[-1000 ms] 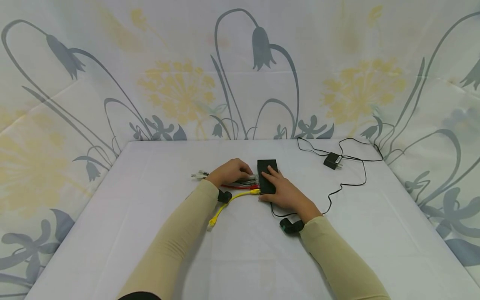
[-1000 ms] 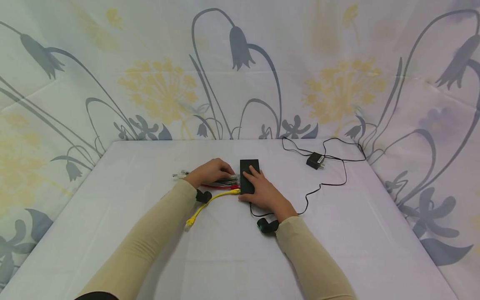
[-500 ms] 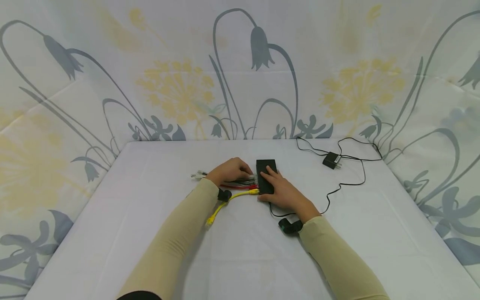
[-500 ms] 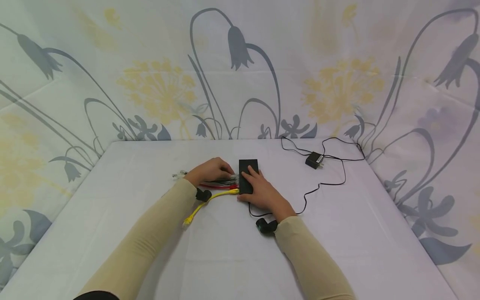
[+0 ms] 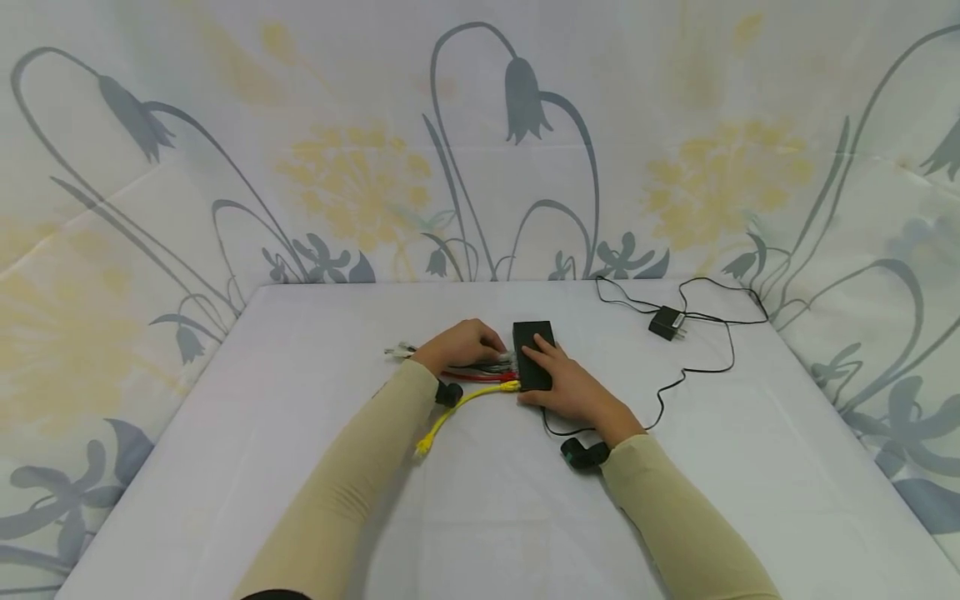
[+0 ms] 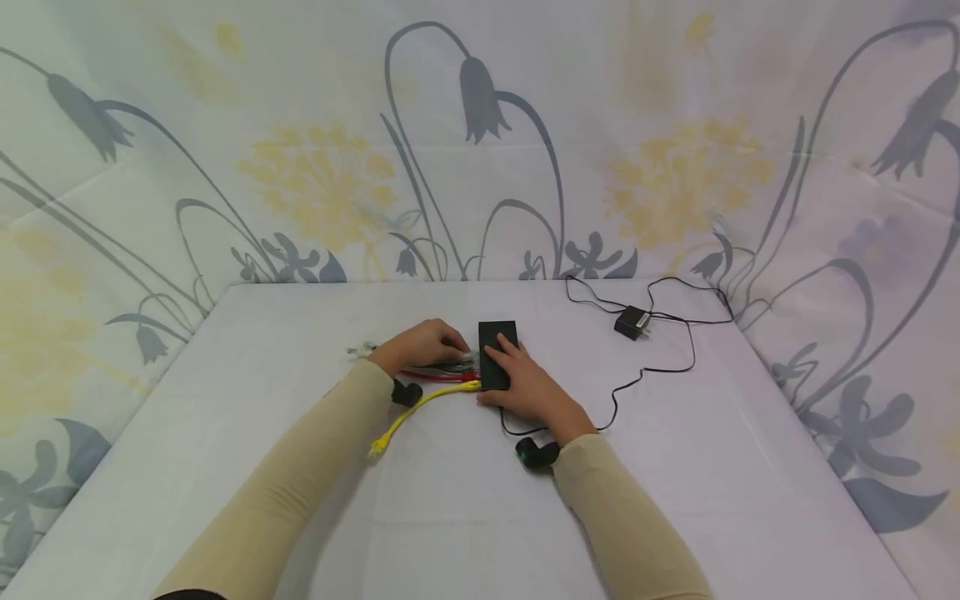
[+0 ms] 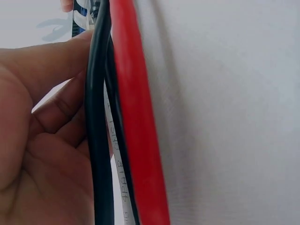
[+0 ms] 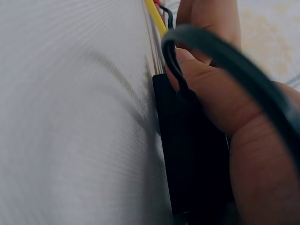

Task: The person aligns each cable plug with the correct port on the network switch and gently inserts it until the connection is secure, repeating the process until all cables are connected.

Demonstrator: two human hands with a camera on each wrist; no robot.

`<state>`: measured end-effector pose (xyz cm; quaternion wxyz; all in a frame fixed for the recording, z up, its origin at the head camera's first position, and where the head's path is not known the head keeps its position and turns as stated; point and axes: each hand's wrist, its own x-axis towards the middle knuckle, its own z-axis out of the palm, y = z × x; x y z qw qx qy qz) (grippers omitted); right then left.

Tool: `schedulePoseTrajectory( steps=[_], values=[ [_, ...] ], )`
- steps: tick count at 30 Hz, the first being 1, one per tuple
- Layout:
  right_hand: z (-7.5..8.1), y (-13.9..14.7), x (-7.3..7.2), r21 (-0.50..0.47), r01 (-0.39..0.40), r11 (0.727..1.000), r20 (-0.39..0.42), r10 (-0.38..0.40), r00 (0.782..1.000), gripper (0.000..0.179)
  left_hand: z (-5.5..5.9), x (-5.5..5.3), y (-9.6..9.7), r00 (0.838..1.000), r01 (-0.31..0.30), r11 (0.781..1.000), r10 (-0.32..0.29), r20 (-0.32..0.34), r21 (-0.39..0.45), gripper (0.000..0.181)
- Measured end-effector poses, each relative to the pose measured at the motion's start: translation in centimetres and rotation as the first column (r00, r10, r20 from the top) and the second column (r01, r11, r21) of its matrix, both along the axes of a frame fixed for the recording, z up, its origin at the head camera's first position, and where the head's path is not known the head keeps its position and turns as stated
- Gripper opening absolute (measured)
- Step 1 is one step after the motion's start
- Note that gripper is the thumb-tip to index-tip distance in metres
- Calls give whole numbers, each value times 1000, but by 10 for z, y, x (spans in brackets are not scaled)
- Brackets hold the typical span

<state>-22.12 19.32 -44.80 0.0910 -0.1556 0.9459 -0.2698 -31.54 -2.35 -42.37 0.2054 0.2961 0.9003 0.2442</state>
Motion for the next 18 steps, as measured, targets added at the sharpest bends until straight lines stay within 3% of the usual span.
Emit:
schedulePoseTrajectory(
  steps=[8,13,18],
  values=[
    [6,3,1,6,-10,1000,6,10,1000,89,3,7,1,1000,-17,999,16,-18,-37,28],
    [17,10,6,33,24,999,0,-24,1000,85,9,13,-3,995,-36,998,30,-97,-60,29],
    [31,16,12,74,47,996,-62,-42,997,80,22,22,-10,984,-49,998,43,-175,-28,30]
  ],
)
